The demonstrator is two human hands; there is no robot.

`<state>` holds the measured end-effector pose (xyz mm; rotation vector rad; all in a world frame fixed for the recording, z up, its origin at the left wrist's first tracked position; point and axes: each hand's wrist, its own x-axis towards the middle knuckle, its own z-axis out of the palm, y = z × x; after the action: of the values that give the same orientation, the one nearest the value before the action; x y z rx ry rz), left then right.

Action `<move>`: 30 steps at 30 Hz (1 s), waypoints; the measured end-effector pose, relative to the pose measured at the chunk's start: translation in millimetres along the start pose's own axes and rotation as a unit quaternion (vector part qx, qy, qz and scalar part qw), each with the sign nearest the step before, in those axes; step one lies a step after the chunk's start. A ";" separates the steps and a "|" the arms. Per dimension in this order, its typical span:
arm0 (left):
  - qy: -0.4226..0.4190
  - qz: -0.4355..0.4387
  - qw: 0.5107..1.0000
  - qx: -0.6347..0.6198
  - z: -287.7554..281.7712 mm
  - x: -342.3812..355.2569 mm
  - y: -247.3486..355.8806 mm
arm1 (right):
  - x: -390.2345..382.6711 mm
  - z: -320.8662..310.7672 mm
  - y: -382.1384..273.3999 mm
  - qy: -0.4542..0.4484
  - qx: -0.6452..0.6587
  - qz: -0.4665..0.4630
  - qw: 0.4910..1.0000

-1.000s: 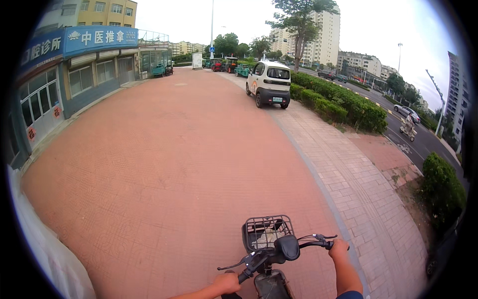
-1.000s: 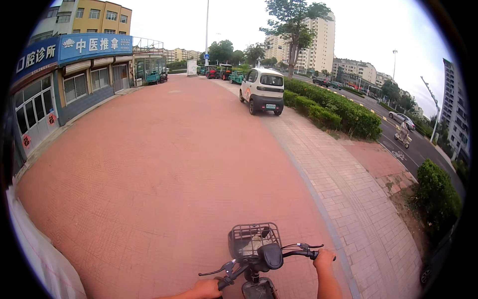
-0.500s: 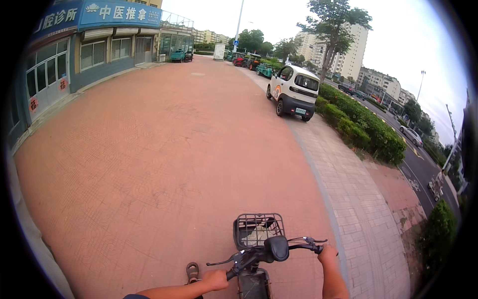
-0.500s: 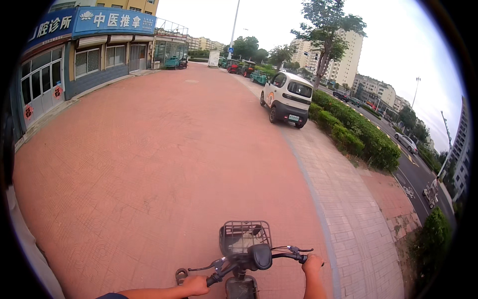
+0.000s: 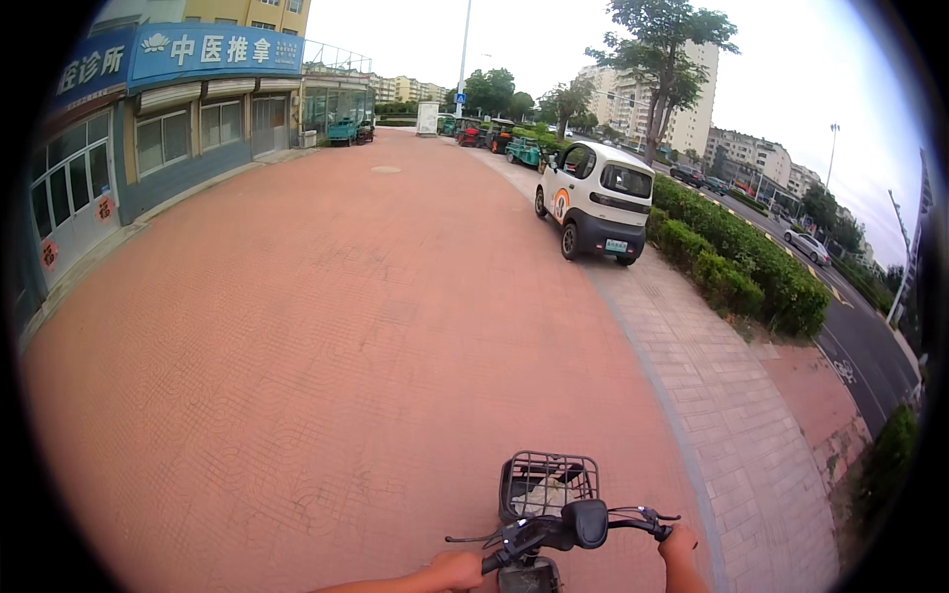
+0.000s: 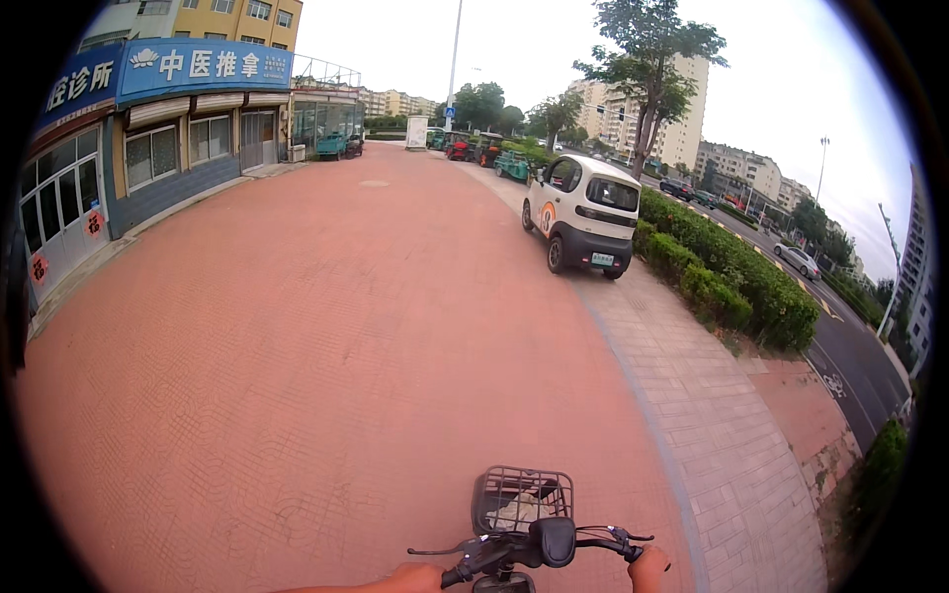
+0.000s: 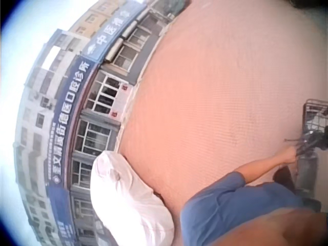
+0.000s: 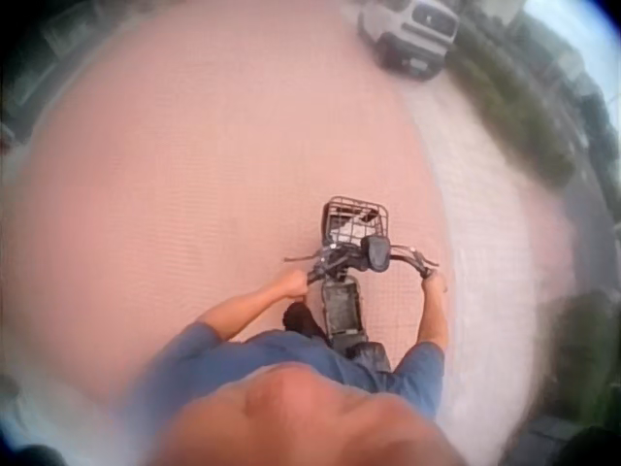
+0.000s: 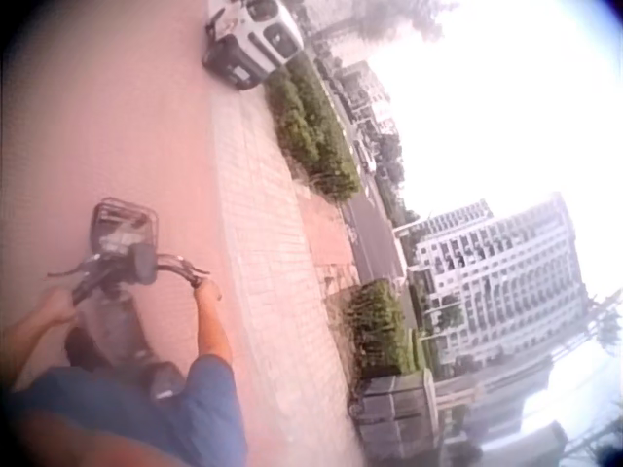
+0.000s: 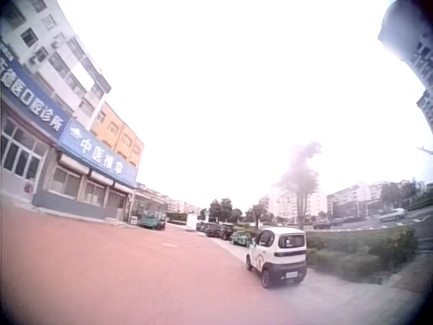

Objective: The person uses a screwdriver to loosen screws on the plastic casing under a motorcycle seat, pulls the seat up, and then rolls the motorcycle backward off a truck bed onto the sidewalk.

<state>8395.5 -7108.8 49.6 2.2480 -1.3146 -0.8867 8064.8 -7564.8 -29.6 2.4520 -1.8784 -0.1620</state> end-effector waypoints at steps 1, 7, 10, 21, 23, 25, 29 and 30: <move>-0.013 -0.002 1.000 0.017 -18.2 39.5 -13.3 | 24.7 -6.6 -19.8 0.005 0.004 0.007 1.000; -0.061 -0.020 0.998 -0.005 -131.5 254.9 -104.2 | 228.6 -34.2 -194.0 0.025 0.009 -0.015 1.000; -0.011 -0.037 0.998 -0.055 -211.2 337.9 -133.7 | 322.2 -57.2 -286.1 0.004 -0.051 -0.031 0.998; -0.069 -0.098 0.992 -0.038 -446.8 663.1 -324.9 | 629.3 -113.8 -660.8 0.071 0.000 -0.079 0.994; -0.064 -0.085 0.994 -0.037 -503.8 733.5 -358.0 | 688.2 -121.4 -721.4 0.084 0.001 -0.091 0.992; -0.069 -0.073 0.994 -0.038 -546.5 794.8 -389.4 | 731.3 -127.7 -767.8 0.076 -0.021 -0.092 0.993; -0.112 -0.083 0.990 -0.019 -657.3 923.2 -460.5 | 842.7 -129.2 -902.0 0.074 -0.035 -0.066 0.994; -0.101 -0.080 0.992 -0.009 -685.1 954.4 -475.9 | 871.8 -124.4 -931.8 0.076 -0.035 -0.053 0.995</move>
<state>9510.8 -7702.3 -53.3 2.3237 -1.2148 -1.2065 9197.4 -8165.2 -47.8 2.4427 -1.6546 -0.0439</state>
